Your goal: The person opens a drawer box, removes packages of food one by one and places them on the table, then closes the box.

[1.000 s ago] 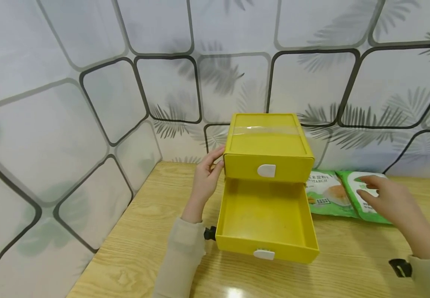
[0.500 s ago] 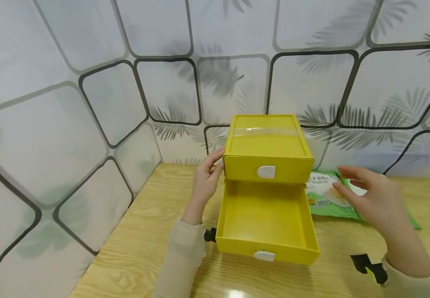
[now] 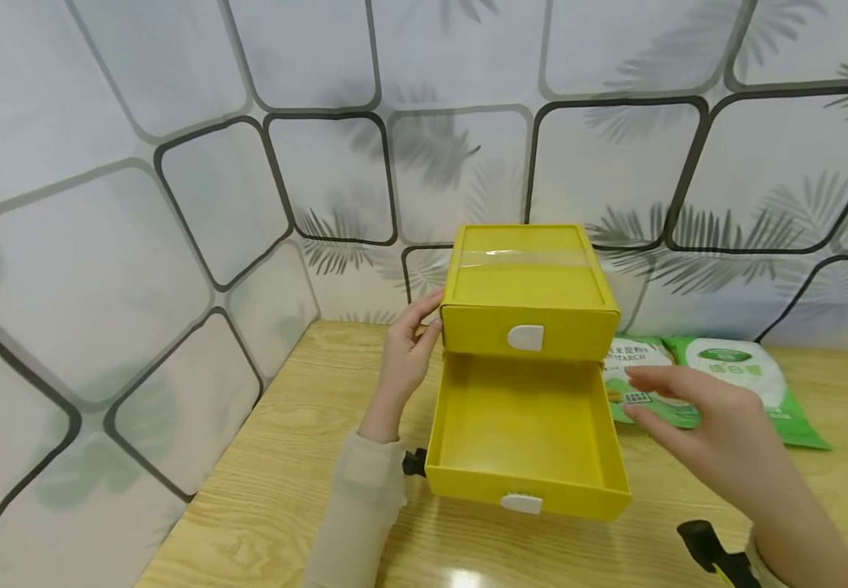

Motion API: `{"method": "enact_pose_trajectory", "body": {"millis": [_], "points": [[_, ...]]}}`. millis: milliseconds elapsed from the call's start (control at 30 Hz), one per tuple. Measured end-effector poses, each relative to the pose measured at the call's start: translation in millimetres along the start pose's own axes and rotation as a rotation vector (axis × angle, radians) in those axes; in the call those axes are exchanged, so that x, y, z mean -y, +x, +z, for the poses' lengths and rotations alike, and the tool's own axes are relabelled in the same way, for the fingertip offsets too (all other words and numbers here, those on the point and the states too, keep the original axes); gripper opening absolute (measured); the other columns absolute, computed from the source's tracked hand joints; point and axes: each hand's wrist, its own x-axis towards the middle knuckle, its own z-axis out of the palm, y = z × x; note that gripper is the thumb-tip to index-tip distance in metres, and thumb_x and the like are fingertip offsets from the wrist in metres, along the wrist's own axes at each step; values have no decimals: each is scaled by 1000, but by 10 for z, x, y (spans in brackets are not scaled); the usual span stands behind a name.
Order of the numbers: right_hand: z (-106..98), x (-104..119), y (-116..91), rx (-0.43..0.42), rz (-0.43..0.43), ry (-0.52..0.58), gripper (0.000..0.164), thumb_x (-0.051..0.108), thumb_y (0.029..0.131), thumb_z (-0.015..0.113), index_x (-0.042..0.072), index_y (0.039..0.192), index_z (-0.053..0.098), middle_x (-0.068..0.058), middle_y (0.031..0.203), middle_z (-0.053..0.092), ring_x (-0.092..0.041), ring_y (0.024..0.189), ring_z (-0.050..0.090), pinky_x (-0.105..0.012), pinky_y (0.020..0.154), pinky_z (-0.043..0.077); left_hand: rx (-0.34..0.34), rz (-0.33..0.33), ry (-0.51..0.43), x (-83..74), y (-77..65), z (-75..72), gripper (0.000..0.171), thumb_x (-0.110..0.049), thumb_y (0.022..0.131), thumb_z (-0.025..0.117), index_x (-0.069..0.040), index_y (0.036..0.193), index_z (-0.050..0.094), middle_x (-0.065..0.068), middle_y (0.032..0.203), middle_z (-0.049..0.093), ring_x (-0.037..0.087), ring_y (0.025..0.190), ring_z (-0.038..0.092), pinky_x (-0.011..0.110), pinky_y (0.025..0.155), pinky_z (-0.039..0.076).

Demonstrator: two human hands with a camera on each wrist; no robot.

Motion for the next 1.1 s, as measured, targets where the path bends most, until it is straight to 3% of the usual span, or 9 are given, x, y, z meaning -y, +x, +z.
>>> {"method": "enact_pose_trajectory", "body": {"millis": [167, 233, 400, 533, 633, 800, 900, 1100], "points": [[76, 117, -24, 64, -126, 122, 27, 35, 80, 64, 11, 92, 67, 8, 83, 63, -3, 71, 58, -10, 62, 45, 0, -7, -4, 5, -4, -24, 31, 9, 88, 44, 14, 119, 47, 25, 125, 44, 30, 116, 43, 39, 78, 47], [106, 161, -38, 113, -151, 135, 24, 29, 77, 68, 12, 93, 67, 9, 83, 62, -3, 70, 57, -10, 60, 44, -1, -4, -6, 6, -6, -33, 31, 9, 88, 45, 14, 119, 47, 25, 125, 44, 29, 116, 43, 41, 78, 47], [154, 258, -77, 357, -175, 90, 24, 22, 73, 72, 18, 96, 66, 14, 82, 59, -1, 68, 53, -16, 54, 43, -4, 12, -2, 3, 0, -38, 31, 9, 88, 45, 13, 119, 48, 24, 125, 44, 30, 114, 44, 43, 77, 47], [190, 301, -96, 530, -187, 100, 22, 22, 75, 70, 17, 97, 66, 10, 85, 62, 0, 67, 53, -19, 52, 44, -5, 12, -3, 0, 6, -30, 31, 10, 88, 45, 14, 118, 48, 24, 125, 44, 30, 114, 44, 44, 77, 47], [217, 320, -113, 563, -211, 119, 22, 21, 76, 70, 17, 97, 66, 8, 85, 63, -1, 67, 55, -19, 51, 44, -2, 4, -3, 1, 5, -22, 31, 9, 88, 45, 14, 118, 48, 24, 125, 44, 30, 115, 44, 41, 78, 47], [237, 366, -159, 535, -247, 141, 19, 25, 78, 68, 17, 95, 66, 9, 83, 63, -1, 67, 56, -18, 52, 45, 1, -8, -4, 6, -6, -11, 31, 9, 88, 45, 14, 119, 48, 25, 126, 43, 30, 116, 43, 33, 80, 47], [247, 404, -168, 600, -238, 151, 19, 31, 81, 64, 18, 95, 66, 11, 84, 63, 1, 67, 55, -18, 52, 45, -2, -3, -7, 6, -10, -3, 31, 9, 88, 45, 14, 118, 48, 26, 125, 43, 30, 115, 43, 34, 81, 47], [293, 493, -166, 835, -126, 96, 16, 36, 82, 61, 24, 92, 58, 23, 71, 48, 4, 56, 41, -19, 47, 38, -3, 9, -9, 4, -21, 4, 31, 10, 87, 45, 15, 118, 48, 26, 124, 44, 31, 114, 44, 37, 80, 47]]}}
